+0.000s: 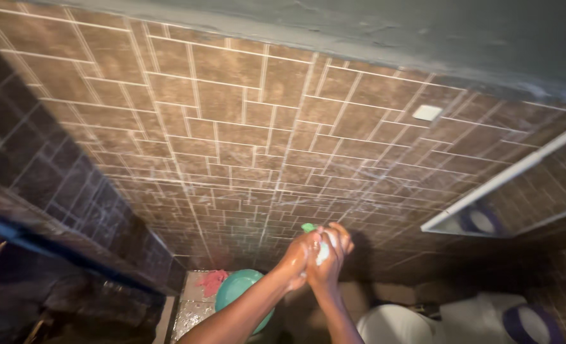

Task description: The person scrubs the tiled walls and a mirror in a bathroom using a green sponge and soapy water. They repeatedly wipe the surfaces, occasionally dipping the sponge into a bucket to re-wet it.

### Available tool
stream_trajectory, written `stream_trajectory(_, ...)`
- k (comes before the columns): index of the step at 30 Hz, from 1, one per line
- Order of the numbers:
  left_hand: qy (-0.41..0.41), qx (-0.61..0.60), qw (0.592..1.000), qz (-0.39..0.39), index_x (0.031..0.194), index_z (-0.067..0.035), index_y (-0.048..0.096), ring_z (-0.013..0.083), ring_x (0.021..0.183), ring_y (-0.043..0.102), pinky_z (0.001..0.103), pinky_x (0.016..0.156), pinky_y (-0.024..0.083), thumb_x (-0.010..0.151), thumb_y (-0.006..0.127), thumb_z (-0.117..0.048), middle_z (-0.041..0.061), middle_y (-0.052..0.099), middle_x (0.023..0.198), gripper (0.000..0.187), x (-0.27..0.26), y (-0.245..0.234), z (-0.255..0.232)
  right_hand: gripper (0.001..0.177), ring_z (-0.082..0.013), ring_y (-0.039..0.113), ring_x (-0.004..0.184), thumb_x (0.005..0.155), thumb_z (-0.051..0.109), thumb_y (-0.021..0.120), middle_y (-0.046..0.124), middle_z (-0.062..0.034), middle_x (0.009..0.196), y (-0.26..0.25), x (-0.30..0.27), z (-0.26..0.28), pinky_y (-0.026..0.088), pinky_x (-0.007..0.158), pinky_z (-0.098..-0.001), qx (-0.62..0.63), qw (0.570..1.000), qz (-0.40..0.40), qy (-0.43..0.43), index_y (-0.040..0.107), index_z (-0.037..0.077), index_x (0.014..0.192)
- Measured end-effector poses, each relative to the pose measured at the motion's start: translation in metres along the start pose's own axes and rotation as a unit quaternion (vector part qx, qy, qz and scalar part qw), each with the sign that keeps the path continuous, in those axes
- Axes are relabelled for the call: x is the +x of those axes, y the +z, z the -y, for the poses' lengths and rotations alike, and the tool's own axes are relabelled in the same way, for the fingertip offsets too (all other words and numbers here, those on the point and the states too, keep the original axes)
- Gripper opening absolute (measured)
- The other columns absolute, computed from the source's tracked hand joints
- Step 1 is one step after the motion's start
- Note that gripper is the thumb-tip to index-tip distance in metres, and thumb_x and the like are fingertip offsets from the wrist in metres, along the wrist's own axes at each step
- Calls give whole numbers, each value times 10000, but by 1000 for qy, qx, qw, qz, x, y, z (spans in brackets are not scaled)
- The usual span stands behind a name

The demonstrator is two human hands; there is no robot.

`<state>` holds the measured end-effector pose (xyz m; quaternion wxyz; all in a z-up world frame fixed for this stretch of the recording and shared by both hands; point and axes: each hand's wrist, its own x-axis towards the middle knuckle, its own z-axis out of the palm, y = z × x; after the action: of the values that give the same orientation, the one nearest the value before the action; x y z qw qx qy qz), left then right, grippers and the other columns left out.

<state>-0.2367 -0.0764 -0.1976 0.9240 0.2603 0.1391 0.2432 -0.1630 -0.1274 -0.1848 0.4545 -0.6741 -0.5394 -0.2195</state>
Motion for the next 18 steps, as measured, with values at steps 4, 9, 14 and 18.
stream_trajectory(4,-24,22,999,-29,1109,-105,637,155,891,644,330,755,564,1048,646,-248,33,664,970,155,58,19,57,318,-437,478,1301,1092,287,542,513,-266,1364,-43,-5,-40,351,1102,-536,-43,998,-44,9,528,-5,1219)
stream_trajectory(9,-52,159,986,-16,1006,-80,702,110,762,609,302,664,512,1045,633,-366,21,683,870,296,119,75,135,457,-245,614,1142,1072,371,515,647,-138,1251,-89,-19,-127,463,988,-385,171,920,-103,337,582,-10,1316)
stream_trajectory(14,-14,255,964,78,967,-60,718,108,747,620,319,659,522,1019,652,-345,12,710,841,297,182,101,210,371,-193,672,922,1053,345,570,721,-75,1043,-112,-47,-225,539,791,-346,303,772,-258,496,692,18,1177)
stream_trajectory(18,164,455,865,133,937,-41,744,212,758,709,392,696,564,935,677,-252,127,762,871,221,242,100,267,276,-203,707,935,983,199,543,729,-85,1049,-117,-57,-297,579,836,-340,359,720,-316,503,702,60,1161)
